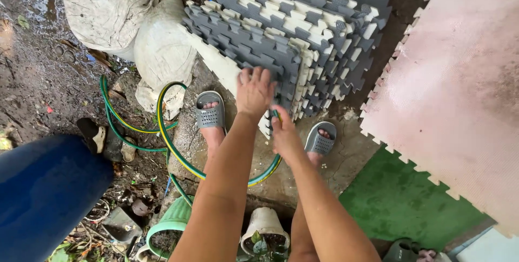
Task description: Washing interlocking foam floor mats using a water hose.
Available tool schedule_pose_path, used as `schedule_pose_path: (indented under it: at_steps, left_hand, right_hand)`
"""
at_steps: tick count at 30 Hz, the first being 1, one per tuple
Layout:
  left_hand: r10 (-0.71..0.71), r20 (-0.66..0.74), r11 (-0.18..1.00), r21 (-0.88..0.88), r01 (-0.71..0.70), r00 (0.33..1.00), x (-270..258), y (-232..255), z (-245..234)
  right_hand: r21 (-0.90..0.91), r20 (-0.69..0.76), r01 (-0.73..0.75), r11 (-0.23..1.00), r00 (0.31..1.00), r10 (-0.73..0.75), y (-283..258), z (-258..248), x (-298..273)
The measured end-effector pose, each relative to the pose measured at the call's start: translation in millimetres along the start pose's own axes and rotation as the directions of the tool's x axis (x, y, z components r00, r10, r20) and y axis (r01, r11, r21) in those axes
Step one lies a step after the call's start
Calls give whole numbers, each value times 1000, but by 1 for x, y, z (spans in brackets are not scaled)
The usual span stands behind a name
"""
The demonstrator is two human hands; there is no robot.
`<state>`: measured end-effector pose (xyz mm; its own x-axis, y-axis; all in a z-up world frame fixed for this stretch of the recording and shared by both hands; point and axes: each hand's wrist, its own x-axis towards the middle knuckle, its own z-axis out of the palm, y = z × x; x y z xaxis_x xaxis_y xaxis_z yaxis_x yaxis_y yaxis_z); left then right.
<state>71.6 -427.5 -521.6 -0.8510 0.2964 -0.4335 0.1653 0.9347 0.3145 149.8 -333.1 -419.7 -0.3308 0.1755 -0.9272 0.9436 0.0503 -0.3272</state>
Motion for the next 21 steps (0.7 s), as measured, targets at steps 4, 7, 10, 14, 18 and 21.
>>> schedule_pose_path:
  at_steps: [4, 7, 10, 14, 18, 21]
  left_hand:
    - [102, 48, 990, -101, -97, 994, 15, 5, 9]
    - [97, 92, 995, -37, -94, 991, 11, 6, 5]
    - [115, 100, 993, -3, -115, 988, -2, -3, -14]
    - [186, 52, 981, -60, -183, 981, -42, -41, -16]
    - [226, 31, 970, -98, -223, 974, -61, -75, -36]
    - [374, 144, 925, -130, -357, 916, -60, -100, -49]
  right_hand:
    - [61, 15, 0, 998, 1000, -1, -6, 4, -10]
    - [76, 0, 29, 997, 1000, -29, -3, 2, -11]
    - [54, 1, 26, 998, 1000, -26, -11, 3, -13]
    - [-103, 108, 14, 995, 994, -3, -11, 28, -22]
    - [-59, 227, 32, 998, 974, -18, 4, 61, -35]
    - [-36, 251, 26, 999, 968, -16, 9, 81, -53]
